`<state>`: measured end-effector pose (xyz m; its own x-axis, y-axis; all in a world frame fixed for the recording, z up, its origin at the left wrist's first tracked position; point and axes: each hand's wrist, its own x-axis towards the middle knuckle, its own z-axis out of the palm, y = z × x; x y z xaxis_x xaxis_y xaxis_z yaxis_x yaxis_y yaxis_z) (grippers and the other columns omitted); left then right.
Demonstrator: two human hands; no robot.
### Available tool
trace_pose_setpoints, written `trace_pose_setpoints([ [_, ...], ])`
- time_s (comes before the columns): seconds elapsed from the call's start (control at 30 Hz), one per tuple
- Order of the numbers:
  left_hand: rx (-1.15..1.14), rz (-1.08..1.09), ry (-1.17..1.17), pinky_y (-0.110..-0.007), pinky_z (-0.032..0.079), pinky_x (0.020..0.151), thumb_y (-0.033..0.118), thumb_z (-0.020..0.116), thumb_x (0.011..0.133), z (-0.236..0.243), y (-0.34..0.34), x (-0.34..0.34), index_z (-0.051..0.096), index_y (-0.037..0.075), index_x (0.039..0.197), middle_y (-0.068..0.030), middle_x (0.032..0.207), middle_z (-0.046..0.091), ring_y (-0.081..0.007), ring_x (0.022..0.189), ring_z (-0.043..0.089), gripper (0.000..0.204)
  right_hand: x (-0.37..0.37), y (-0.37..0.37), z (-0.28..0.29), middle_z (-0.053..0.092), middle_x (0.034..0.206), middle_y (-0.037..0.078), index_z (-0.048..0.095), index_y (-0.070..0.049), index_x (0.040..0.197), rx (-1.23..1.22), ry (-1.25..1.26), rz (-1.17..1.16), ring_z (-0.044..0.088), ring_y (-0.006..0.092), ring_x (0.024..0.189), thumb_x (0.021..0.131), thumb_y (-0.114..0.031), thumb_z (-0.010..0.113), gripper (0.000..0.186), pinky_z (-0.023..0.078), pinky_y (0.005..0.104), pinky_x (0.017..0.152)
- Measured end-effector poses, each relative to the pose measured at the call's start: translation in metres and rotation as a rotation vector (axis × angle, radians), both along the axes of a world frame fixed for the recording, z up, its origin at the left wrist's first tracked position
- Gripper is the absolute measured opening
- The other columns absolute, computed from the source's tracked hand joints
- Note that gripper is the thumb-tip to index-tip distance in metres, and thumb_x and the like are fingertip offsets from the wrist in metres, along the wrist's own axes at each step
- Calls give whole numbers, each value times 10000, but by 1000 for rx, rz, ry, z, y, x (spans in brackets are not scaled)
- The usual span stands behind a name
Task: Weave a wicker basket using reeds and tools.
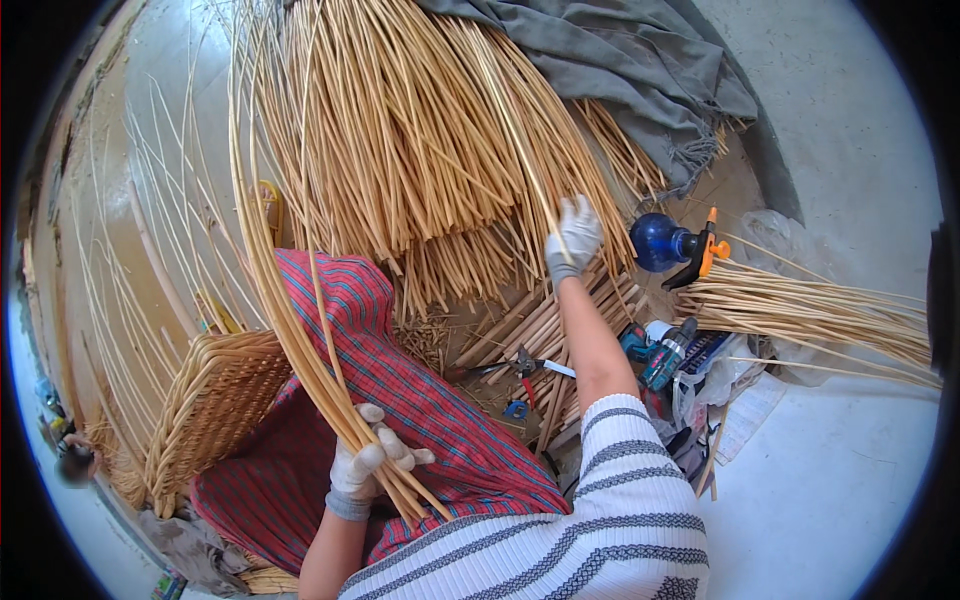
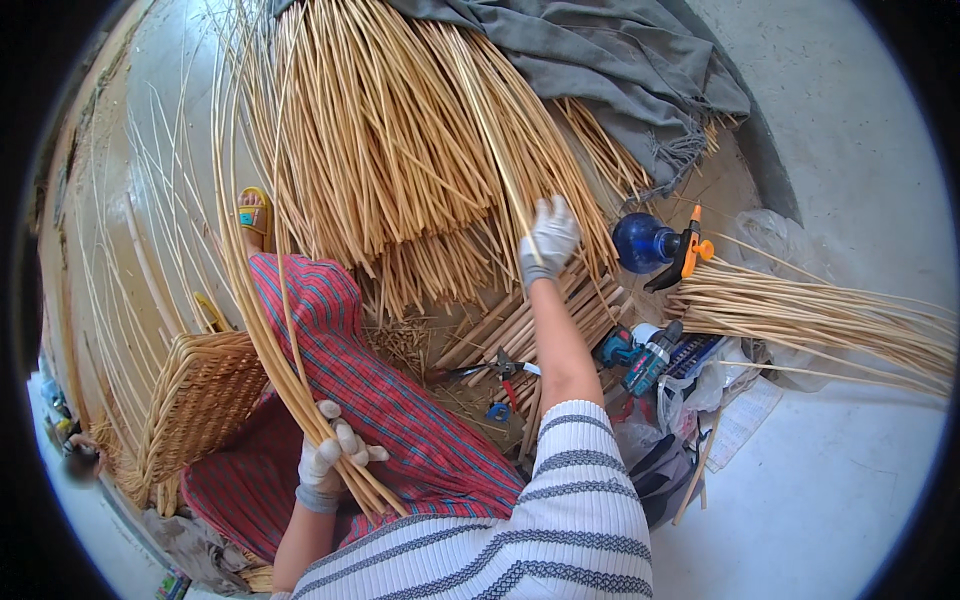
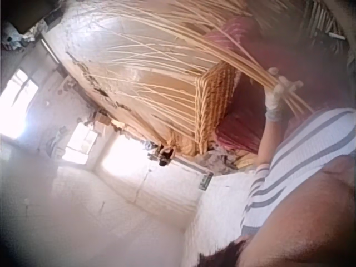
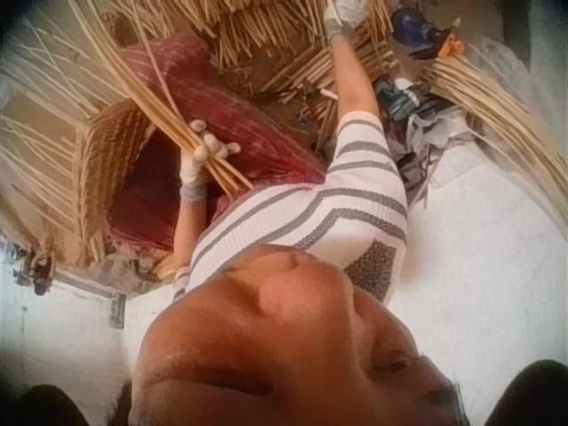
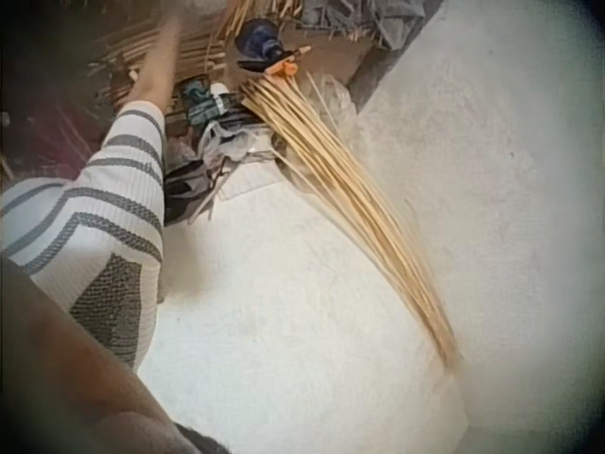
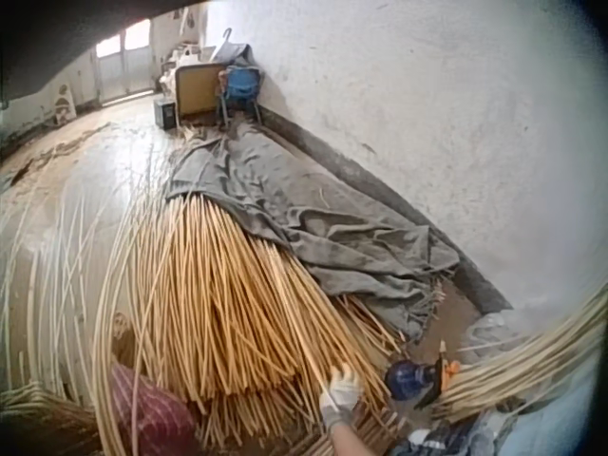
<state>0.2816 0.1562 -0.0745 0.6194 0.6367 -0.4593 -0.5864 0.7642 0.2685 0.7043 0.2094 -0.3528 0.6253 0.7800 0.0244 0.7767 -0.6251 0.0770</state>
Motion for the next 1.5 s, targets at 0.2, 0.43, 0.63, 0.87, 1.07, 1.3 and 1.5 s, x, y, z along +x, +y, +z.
trace_pose_setpoints([
  [0.2,51,3,77,-606,577,845,139,702,919,0,-2,3,439,73,1328,-115,915,702,-294,854,728,491,45,-15,45,514,1367,158,374,-124,1509,-115,72,-396,530,316,1193,913,-450,592,713,434,466,991],
  [0.43,52,22,76,-639,552,875,109,714,905,-2,-4,7,475,70,1313,-137,957,720,-320,892,731,475,-74,9,13,530,1258,140,335,-56,1513,-95,273,-371,555,286,1074,981,-496,479,705,483,413,896],
  [0.63,67,27,132,-633,556,864,115,723,898,1,-6,9,474,66,1309,-109,927,719,-287,867,731,484,-63,4,6,487,1332,96,284,-50,1536,-229,250,-336,519,269,1141,1024,-467,398,670,460,428,918],
  [0.87,88,50,139,-623,553,869,129,720,905,2,-7,11,468,63,1310,-102,906,714,-271,858,730,482,-62,8,11,481,1353,111,249,-44,1549,-294,264,-312,518,264,1129,1032,-473,383,686,475,406,886],
  [1.07,31,14,201,-651,498,945,170,719,902,14,-3,13,436,66,1312,-91,872,690,-303,859,715,509,-57,5,1,505,1303,138,285,-11,1526,-203,249,-282,542,288,1096,973,-377,475,690,490,420,884],
  [1.3,187,-62,456,-576,579,829,119,588,955,67,34,23,333,23,1404,-61,839,533,-219,772,648,525,-11,3,17,569,1285,246,384,-103,1479,-235,559,-214,602,418,1138,895,-333,601,664,497,506,960],
  [1.5,400,-35,602,-259,399,421,91,603,914,139,62,-44,389,-27,1367,-50,814,472,-100,506,456,514,-17,-85,62,511,1368,234,530,-23,1362,102,385,-230,510,396,1229,880,-195,619,519,394,453,1071],
])
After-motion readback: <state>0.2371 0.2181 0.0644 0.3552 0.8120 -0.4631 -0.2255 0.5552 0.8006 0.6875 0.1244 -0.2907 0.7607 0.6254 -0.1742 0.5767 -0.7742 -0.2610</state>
